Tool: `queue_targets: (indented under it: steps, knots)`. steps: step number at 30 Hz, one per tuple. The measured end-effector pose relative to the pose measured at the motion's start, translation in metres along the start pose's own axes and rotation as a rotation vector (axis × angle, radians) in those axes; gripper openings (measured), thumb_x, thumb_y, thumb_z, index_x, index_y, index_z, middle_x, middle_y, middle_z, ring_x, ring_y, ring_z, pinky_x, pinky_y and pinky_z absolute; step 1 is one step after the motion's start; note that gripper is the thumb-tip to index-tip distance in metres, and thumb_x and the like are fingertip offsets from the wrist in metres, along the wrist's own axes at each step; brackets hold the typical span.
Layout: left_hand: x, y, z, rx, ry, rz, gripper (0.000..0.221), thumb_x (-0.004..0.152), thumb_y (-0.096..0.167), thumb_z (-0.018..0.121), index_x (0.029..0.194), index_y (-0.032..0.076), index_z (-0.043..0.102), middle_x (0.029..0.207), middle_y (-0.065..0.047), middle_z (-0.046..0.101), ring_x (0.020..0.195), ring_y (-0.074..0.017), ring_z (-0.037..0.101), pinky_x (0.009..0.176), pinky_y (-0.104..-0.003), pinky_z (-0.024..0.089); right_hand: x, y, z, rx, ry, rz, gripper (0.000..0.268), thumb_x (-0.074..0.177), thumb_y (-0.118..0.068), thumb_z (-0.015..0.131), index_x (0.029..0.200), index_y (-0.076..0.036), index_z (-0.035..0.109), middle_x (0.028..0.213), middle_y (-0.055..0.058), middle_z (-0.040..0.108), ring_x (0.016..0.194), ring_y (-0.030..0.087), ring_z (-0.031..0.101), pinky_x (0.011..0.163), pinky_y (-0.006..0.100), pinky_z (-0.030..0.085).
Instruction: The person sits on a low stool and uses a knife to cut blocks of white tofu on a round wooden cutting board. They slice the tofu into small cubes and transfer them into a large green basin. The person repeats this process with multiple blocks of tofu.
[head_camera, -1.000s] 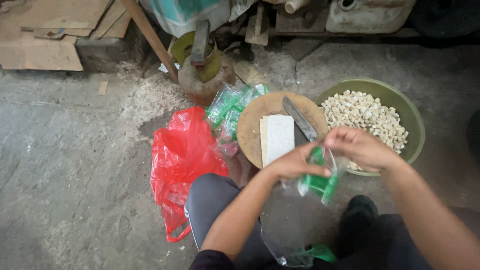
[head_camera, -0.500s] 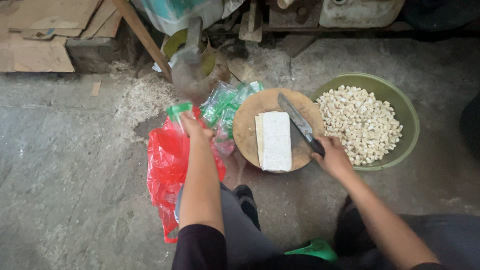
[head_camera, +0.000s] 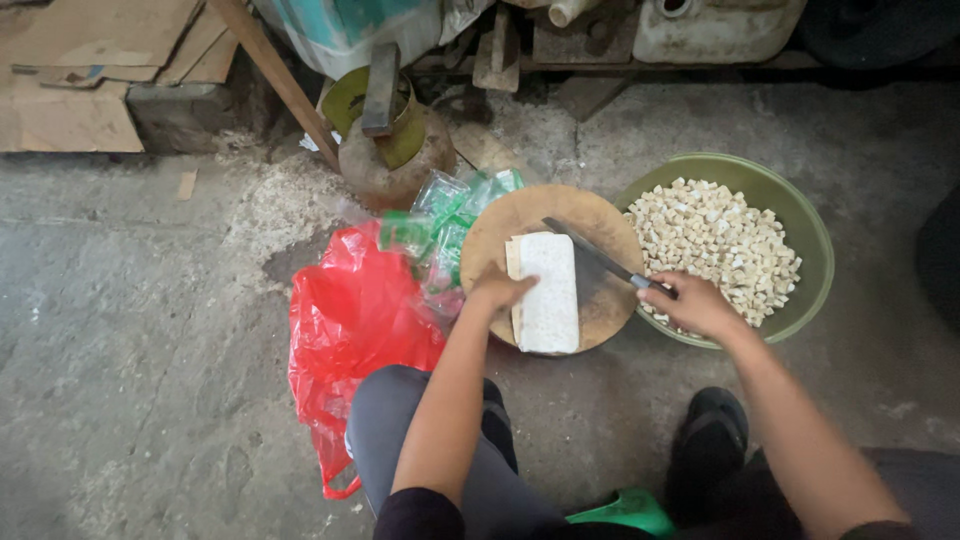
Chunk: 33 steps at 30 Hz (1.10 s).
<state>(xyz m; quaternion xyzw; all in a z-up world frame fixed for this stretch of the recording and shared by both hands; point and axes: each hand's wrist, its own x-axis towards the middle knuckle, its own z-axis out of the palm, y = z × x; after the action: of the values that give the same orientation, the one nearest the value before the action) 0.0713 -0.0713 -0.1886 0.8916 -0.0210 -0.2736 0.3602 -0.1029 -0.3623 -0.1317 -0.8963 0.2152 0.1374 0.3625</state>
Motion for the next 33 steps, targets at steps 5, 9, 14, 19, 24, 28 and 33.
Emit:
queue_targets:
  steps: [5, 9, 14, 19, 24, 28, 33]
  knots:
    - [-0.015, 0.007, 0.009, 0.122, -0.08, -0.153, 0.12, 0.071, 0.054, 0.078, 0.153, -0.014, 0.023, 0.141, -0.026, 0.058, 0.111, -0.0402, 0.078, 0.088, -0.048, 0.067, 0.003, -0.036, -0.022, 0.019, 0.042, 0.021, 0.048, 0.093, -0.049, 0.064, 0.129, -0.018, 0.07, 0.074, 0.005, 0.069, 0.06, 0.017, 0.064, 0.059, 0.035, 0.051]
    - [-0.002, 0.003, 0.028, 0.295, 0.056, -0.068, 0.133, 0.072, 0.063, 0.083, 0.152, -0.018, 0.014, 0.141, -0.032, 0.055, 0.127, -0.0389, 0.06, 0.106, -0.039, 0.05, 0.011, -0.073, -0.007, -0.252, -0.005, 0.021, 0.046, 0.101, -0.055, 0.056, 0.133, -0.024, 0.068, 0.086, 0.008, 0.074, 0.075, 0.018, 0.067, 0.071, 0.036, 0.054]
    - [0.026, -0.013, 0.041, 0.298, 0.013, -0.053, 0.126, 0.072, 0.067, 0.08, 0.148, -0.019, 0.028, 0.143, -0.03, 0.055, 0.128, -0.0376, 0.062, 0.107, -0.039, 0.05, -0.014, -0.046, 0.017, -0.089, 0.211, 0.005, 0.048, 0.1, -0.048, 0.057, 0.139, -0.021, 0.06, 0.108, 0.016, 0.075, 0.093, 0.032, 0.071, 0.084, 0.045, 0.055]
    - [0.014, 0.003, 0.062, 0.043, -0.051, 0.02, 0.095, 0.076, 0.063, 0.078, 0.121, -0.019, 0.059, 0.105, -0.03, 0.072, 0.083, -0.0351, 0.072, 0.068, -0.042, 0.057, -0.061, 0.015, 0.075, 0.212, 0.334, 0.031, 0.056, 0.098, -0.045, 0.06, 0.15, -0.024, 0.055, 0.138, 0.012, 0.065, 0.09, 0.045, 0.074, 0.086, 0.046, 0.058]
    - [-0.005, 0.034, 0.062, -0.186, 0.023, -0.01, 0.08, 0.077, 0.029, 0.078, 0.128, -0.018, 0.037, 0.083, -0.025, 0.074, 0.058, -0.0294, 0.074, 0.046, -0.04, 0.059, -0.067, 0.02, 0.084, 0.065, 0.428, -0.195, 0.047, 0.096, -0.044, 0.066, 0.138, -0.023, 0.064, 0.123, 0.019, 0.073, 0.116, 0.036, 0.07, 0.098, 0.042, 0.054]
    - [-0.003, 0.037, 0.057, -0.151, -0.019, -0.017, 0.062, 0.079, 0.022, 0.075, 0.119, -0.018, 0.049, 0.08, -0.023, 0.075, 0.059, -0.0273, 0.074, 0.047, -0.039, 0.059, -0.074, 0.007, 0.068, -0.034, 0.337, -0.084, 0.05, 0.095, -0.045, 0.064, 0.141, -0.025, 0.062, 0.121, 0.018, 0.072, 0.113, 0.038, 0.069, 0.097, 0.044, 0.054]
    - [0.023, 0.015, 0.072, -0.132, -0.145, -0.025, 0.027, 0.083, 0.016, 0.068, 0.089, -0.009, 0.071, 0.069, -0.02, 0.073, 0.053, -0.0255, 0.071, 0.045, -0.039, 0.055, -0.069, 0.006, 0.061, -0.018, 0.288, 0.026, 0.053, 0.094, -0.046, 0.063, 0.143, -0.027, 0.059, 0.12, 0.017, 0.073, 0.108, 0.036, 0.072, 0.096, 0.043, 0.054]
